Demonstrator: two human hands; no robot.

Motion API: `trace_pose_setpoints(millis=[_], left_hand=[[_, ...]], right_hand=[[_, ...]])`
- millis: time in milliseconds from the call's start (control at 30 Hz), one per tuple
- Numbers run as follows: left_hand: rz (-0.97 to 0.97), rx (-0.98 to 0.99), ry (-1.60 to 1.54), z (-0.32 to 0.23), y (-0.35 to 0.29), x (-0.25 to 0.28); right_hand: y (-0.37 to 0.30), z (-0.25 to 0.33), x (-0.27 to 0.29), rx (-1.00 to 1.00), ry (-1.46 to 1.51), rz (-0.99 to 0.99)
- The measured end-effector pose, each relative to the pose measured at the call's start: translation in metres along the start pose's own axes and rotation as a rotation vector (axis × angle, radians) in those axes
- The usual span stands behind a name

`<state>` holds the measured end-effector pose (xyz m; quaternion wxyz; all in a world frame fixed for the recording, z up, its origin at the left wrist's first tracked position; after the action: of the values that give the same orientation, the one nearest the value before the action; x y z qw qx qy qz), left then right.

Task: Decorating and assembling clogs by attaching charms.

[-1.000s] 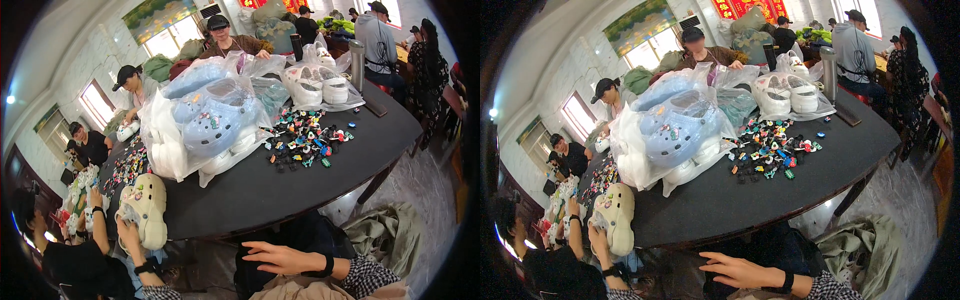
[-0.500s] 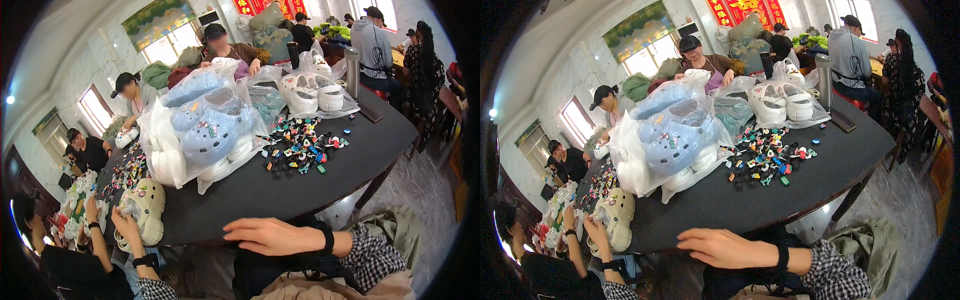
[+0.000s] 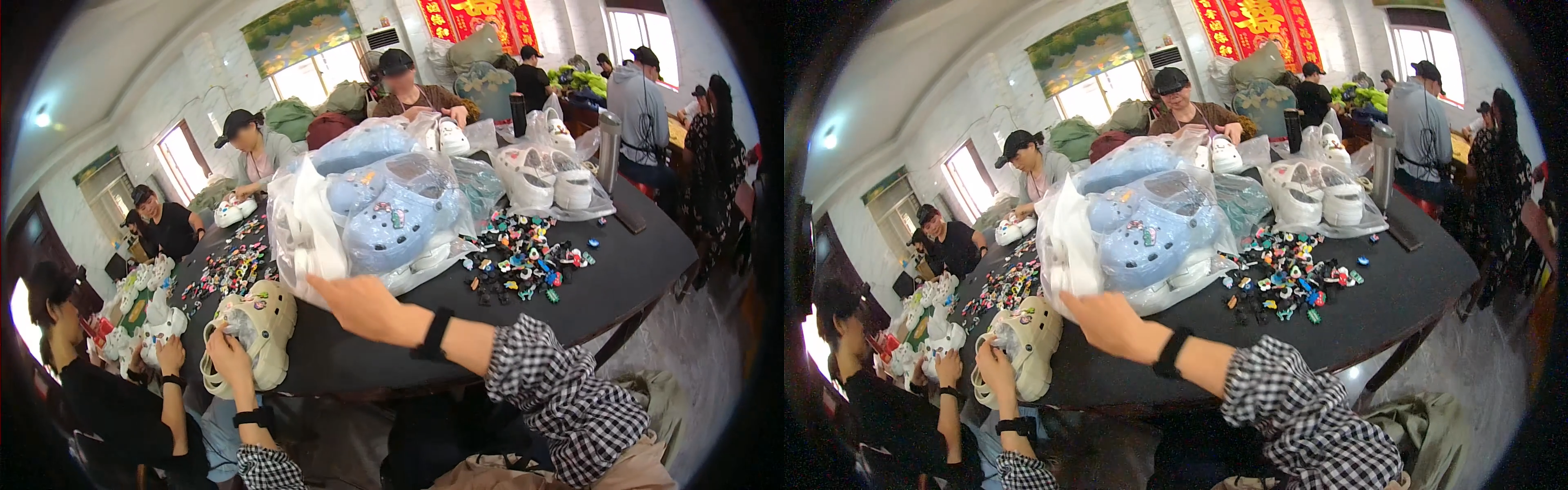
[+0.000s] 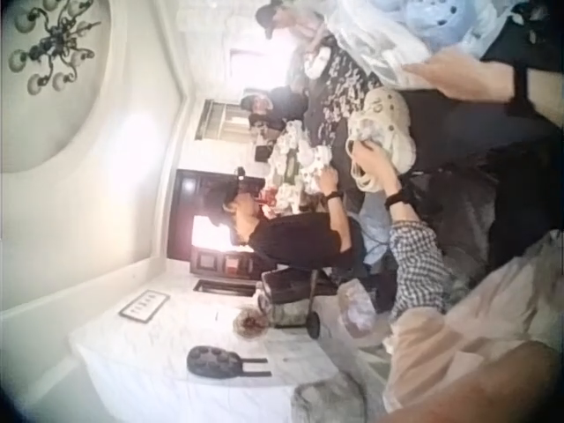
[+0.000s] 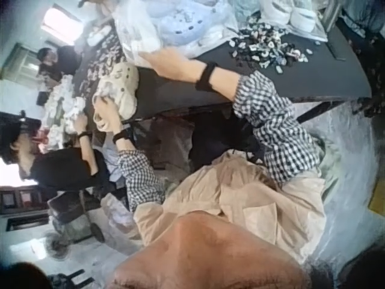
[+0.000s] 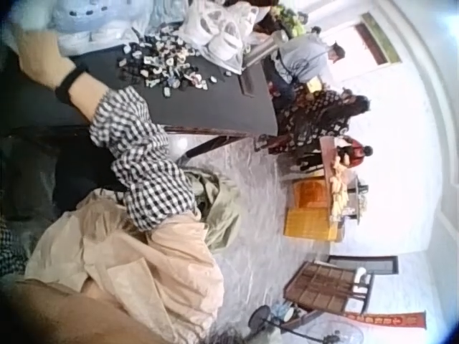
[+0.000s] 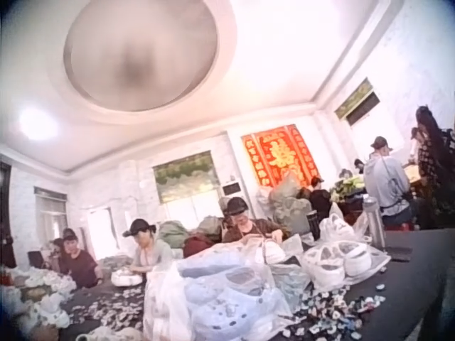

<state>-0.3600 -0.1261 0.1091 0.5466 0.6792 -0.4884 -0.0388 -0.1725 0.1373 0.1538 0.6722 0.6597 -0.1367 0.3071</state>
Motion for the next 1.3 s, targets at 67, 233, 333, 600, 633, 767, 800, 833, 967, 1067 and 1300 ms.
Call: trace_pose_setpoints(millis=[67, 233, 333, 600, 633, 767, 800, 833, 967, 1067, 1300], left_hand=[[-0.031, -0.11, 0.006, -0.004, -0.006, 0.006], [-0.07, -0.244, -0.095, -0.046, -0.04, 0.02], [0.129, -0.185, -0.284, -0.098, -0.093, 0.025], [0.429, 0.243, -1.049, -0.142, -0.212, 0.018], [0.426, 0.258, -1.016, -0.149, -0.219, 0.022], [0.416, 0.164, -0.915, -0.185, -0.229, 0.044], [0.413, 0.119, -0.91, -0.196, -0.228, 0.048], [0.449, 0.065, -0.865, -0.197, -0.229, 0.048], [0.43, 0.25, -1.002, -0.18, -0.231, 0.049], [0.351, 0.689, -1.319, -0.147, -0.247, 0.031], [1.153, 0.691, -1.165, -0.137, -0.31, 0.017]], right_hand=[[-0.027, 0.024, -0.004, 0.018, 0.089, 0.226], [-0.098, 0.054, 0.01, -0.16, 0.362, 0.319], [-0.123, 0.063, 0.028, -0.266, 0.405, 0.318], [-0.192, 0.132, 0.051, -0.115, 0.438, 0.29], [-0.204, 0.135, 0.049, -0.112, 0.443, 0.294], [-0.237, 0.127, 0.046, -0.327, 0.604, 0.401], [-0.241, 0.123, 0.049, -0.388, 0.677, 0.394], [-0.244, 0.12, 0.048, -0.445, 0.673, 0.457], [-0.245, 0.114, 0.043, -0.482, 0.796, 0.453], [-0.245, 0.119, 0.039, -0.404, 0.69, 0.572], [-0.261, 0.114, 0.043, -0.438, 0.493, 0.39]])
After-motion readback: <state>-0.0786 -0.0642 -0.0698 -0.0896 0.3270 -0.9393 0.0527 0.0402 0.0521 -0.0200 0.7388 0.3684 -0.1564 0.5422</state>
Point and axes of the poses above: each hand's wrist, its own y-axis towards the middle knuckle, its own x-axis out of the back of the hand, z = x × y, the point moved 7 cm from there along y, towards the middle knuckle, and after that the axes turned 6 degrees about -y, right-handed, at the moved point
